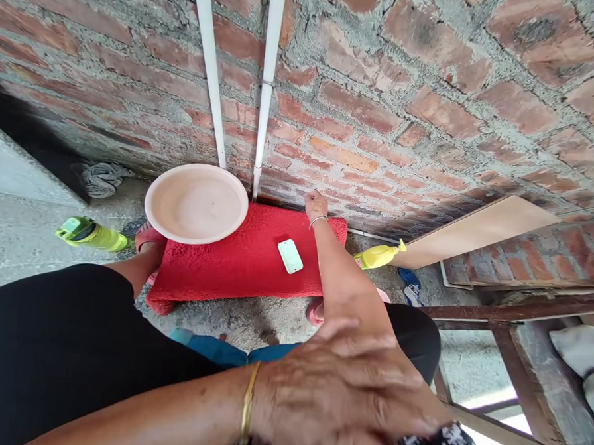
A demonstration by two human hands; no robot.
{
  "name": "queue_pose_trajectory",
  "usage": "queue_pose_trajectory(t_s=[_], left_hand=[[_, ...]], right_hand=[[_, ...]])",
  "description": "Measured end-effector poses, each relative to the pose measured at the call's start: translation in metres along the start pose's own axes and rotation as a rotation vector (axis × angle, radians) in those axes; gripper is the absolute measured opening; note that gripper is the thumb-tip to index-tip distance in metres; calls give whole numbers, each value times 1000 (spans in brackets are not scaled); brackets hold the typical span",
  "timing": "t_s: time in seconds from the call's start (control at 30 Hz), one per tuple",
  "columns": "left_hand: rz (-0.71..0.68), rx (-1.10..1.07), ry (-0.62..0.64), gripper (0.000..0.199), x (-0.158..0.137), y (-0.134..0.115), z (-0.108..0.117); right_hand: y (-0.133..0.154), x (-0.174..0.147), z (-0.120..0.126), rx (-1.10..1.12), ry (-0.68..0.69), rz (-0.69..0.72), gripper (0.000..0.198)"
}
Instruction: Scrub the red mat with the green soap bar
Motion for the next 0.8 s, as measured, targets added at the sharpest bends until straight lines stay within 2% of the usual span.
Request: queue_pose_trajectory(t_s=[0.07,0.17,0.2,0.23,0.3,0.37,0.47,0.57,0.63,0.8], left_hand=[[158,145,53,51,-4,42,-12],[722,459,135,42,-29,111,-18],[858,550,206,38,-41,128,-15],[917,613,301,36,-53,141,-11],[916,650,486,35,-72,155,0],[882,639,597,37,-84,159,13],[922,654,595,35,-91,167,26],[964,607,527,32,-93,179,28],[957,561,526,31,-91,185,25],[812,503,666,38,-73,183,22]], right_hand=[[2,-6,-3,-56,14,-56,20],[-1,-17,-6,-108,72,-76,25],[-4,-20,-6,-119,104,-75,25],[-8,-24,-6,-128,137,-78,25],[-17,-31,-6,-134,204,-94,21],[-28,-39,-8,-118,272,-128,12],[-46,-54,-15,-65,360,-209,12],[-65,-78,-23,-38,402,-287,22],[-77,-98,-27,-55,421,-297,32],[-85,-147,-35,-243,511,-178,73]])
Point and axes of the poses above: each hand's wrist, its own x-axis towards the middle knuckle, its own z-axis out of the back of the hand, y = z × x, the point moved 1 cm from there along x, towards the middle knuckle, and after that the axes turned 2 degrees about -y, right-handed, at the moved point
